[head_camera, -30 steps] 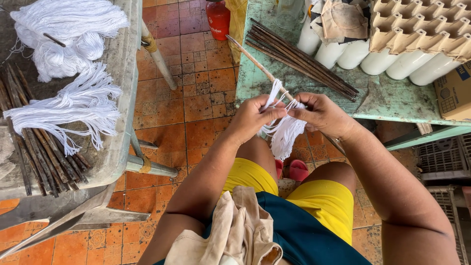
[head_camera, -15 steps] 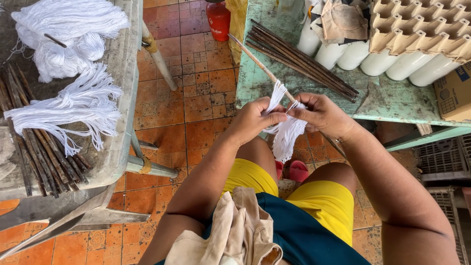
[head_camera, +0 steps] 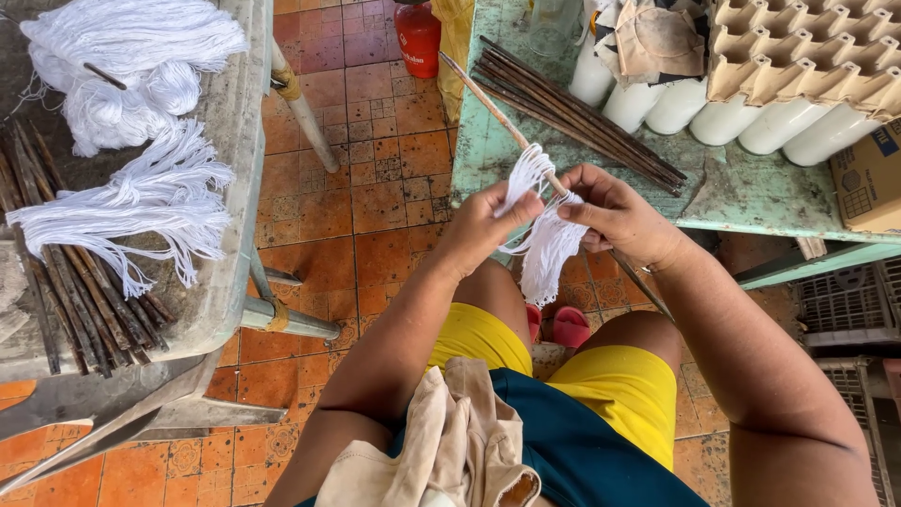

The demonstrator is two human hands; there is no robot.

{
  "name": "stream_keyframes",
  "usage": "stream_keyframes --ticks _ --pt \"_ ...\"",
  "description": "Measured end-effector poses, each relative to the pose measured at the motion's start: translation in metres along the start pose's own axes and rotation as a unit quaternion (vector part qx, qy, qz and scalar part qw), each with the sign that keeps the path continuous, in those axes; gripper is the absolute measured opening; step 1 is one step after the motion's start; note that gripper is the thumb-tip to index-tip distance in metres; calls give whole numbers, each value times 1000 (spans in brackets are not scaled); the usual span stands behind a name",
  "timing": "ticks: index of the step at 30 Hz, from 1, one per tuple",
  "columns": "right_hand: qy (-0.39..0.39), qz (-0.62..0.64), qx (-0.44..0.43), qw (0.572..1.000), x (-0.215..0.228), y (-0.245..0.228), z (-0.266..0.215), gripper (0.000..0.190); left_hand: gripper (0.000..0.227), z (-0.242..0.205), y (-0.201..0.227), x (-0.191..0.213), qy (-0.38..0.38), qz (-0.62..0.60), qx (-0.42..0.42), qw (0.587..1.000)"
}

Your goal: Tying cotton wicks onto wooden sticks as part of a candle-making process.

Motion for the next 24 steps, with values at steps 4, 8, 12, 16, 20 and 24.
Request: stream_keyframes --ticks 4,8,12,16,20,24 --pt "4 1 -1 1000 6 6 1 22 40 7 -11 -4 19 42 -49 998" --pt "31 -20 -11 999 8 1 -1 17 25 8 -14 3 49 1 -43 998" --pt "39 -30 -17 999 9 2 -1 14 22 6 -1 4 48 3 -45 998" --pt "40 -38 -19 998 11 4 1 12 22 6 7 4 48 -7 -24 999" --pt "36 -45 -24 998 9 4 0 12 12 10 -5 4 37 -130 -16 991" --pt "37 -46 -22 998 4 -2 0 11 15 6 -2 -2 12 -136 3 991"
Point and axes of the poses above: each hand's wrist, its own z-axis towards the middle knuckle, its own x-axis out of the back of the hand, y = z × x, the point moved 8 cm from there along z, towards the middle knuckle, and after that the axes turned 9 degrees about z, right-handed, at the moved point
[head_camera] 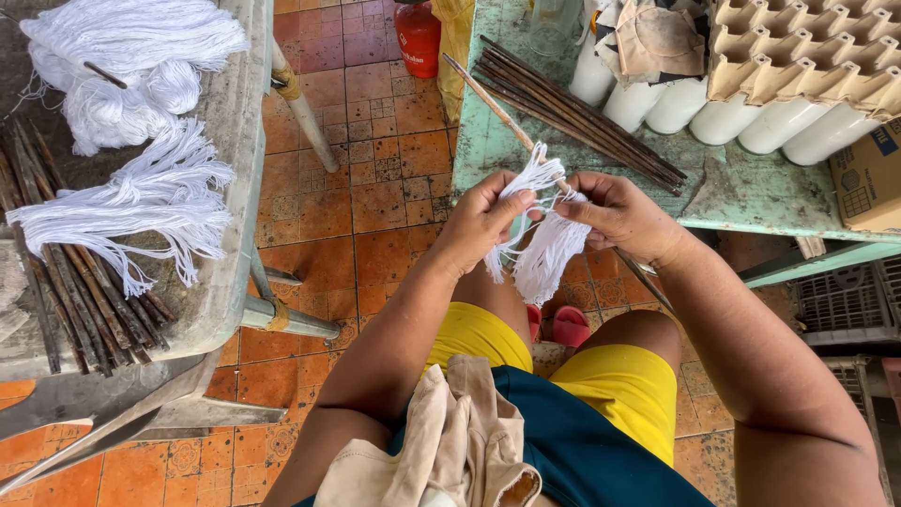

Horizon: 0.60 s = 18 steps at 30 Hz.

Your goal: Tying cotton wicks onto wooden sticks as part of a candle-making process.

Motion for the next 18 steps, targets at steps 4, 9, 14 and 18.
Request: stream_keyframes --ticks 4,9,14,18 --pt "-3 -2 3 1000 -1 1 0 11 16 5 -11 2 -8 -25 13 1000" --pt "-12 1 7 1000 -5 -4 -2 12 19 0 -4 2 -17 34 9 999" --pt "-14 -2 8 1000 -1 0 -4 12 16 4 1 1 -7 101 -25 995" --pt "-29 -4 0 1000 3 0 -5 12 30 5 16 -15 -67 170 -48 982"
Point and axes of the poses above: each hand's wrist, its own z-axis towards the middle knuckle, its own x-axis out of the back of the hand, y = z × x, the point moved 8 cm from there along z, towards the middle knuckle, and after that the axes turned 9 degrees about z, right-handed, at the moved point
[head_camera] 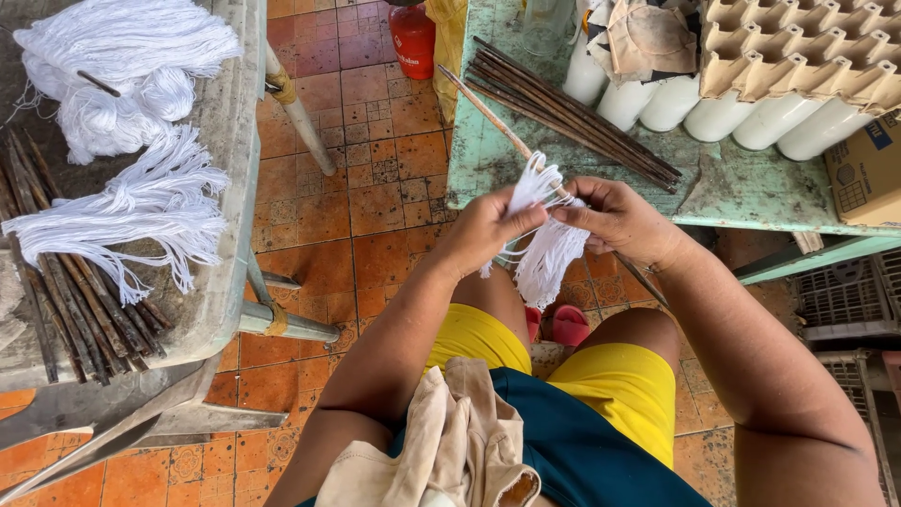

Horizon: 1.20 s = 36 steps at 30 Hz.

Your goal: Tying cotton wicks onto wooden sticks as part of a candle-making process.

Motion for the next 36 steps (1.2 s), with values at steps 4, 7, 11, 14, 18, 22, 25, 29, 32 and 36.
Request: stream_keyframes --ticks 4,7,11,14,18,22,25,29,32,36 --pt "1 0 -6 1000 10 11 -3 12 21 -1 12 -1 38 53 -24 998" --pt "-5 3 -27 1000 20 24 -7 13 26 2 -5 12 112 3 -16 994" --pt "23 24 -43 999 33 31 -18 24 28 12 -66 -1 25 -65 -1 998" --pt "44 33 -43 998 37 18 -27 27 21 2 -82 -6 -58 -67 36 995" --pt "47 -11 -50 998 58 32 -40 21 38 -11 -133 22 -91 104 148 979" --pt "63 6 -51 997 52 22 -61 29 23 -30 -201 42 -116 366 250 889" --pt "40 37 -79 995 33 33 -68 41 24 -16 -168 18 -106 266 264 921" --pt "48 67 -108 991 14 78 -67 46 45 34 -148 -24 34 -80 156 984" --pt "50 -58 -71 995 19 98 -56 43 43 61 -157 -46 78 -175 155 969" --pt "148 -317 -28 936 53 86 -51 32 43 80 -178 -67 71 -174 187 964"
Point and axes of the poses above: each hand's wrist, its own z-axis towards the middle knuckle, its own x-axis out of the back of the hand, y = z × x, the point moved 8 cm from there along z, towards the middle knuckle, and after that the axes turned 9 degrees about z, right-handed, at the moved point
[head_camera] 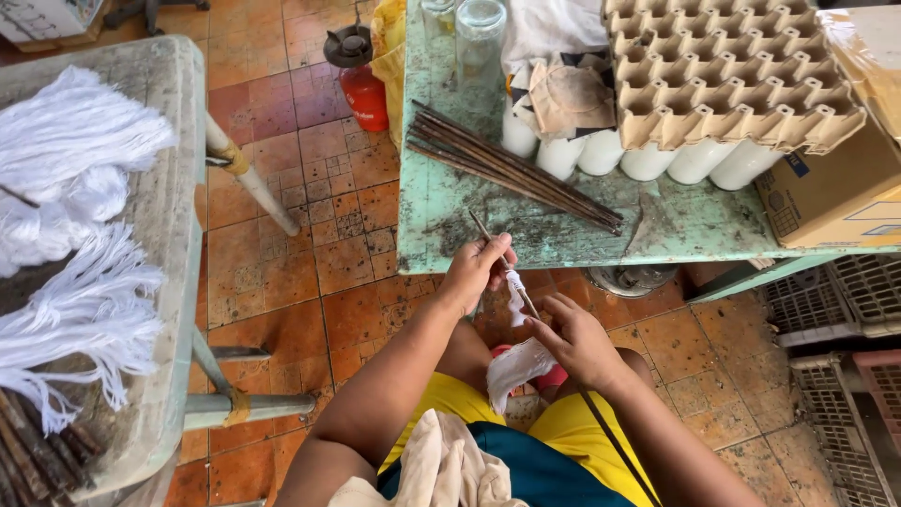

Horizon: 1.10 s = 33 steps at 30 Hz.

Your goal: Tying cotton wicks onto wooden sticks as part of a candle-making process.

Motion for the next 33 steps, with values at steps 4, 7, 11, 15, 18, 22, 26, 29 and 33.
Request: stream_keyframes --ticks 4,7,11,15,18,22,26,29,33 --pt "42 313 6 949 -20 45 23 35 46 3 13 -17 -66 53 21 996" --pt "33 623 -24 781 -32 47 24 44 52 12 13 -28 -180 91 64 977" --pt "14 677 -8 736 -22 49 19 60 69 112 7 -2 -116 227 -66 965" --pt "-15 722 -20 691 -4 58 11 61 29 156 41 -9 38 598 -176 781" --pt "-46 796 -36 602 1 64 8 63 44 215 35 2 64 671 -74 735" --pt "-78 811 -38 579 1 74 3 65 32 223 48 4 5 758 -55 650" --pt "-100 820 -38 563 -2 71 4 64 34 230 46 19 -10 738 -86 669" --pt "-97 813 -36 572 -8 68 8 65 44 246 37 31 -27 725 -87 683" --pt "-118 822 -31 557 -16 59 10 68 30 262 30 35 -68 737 -156 654"
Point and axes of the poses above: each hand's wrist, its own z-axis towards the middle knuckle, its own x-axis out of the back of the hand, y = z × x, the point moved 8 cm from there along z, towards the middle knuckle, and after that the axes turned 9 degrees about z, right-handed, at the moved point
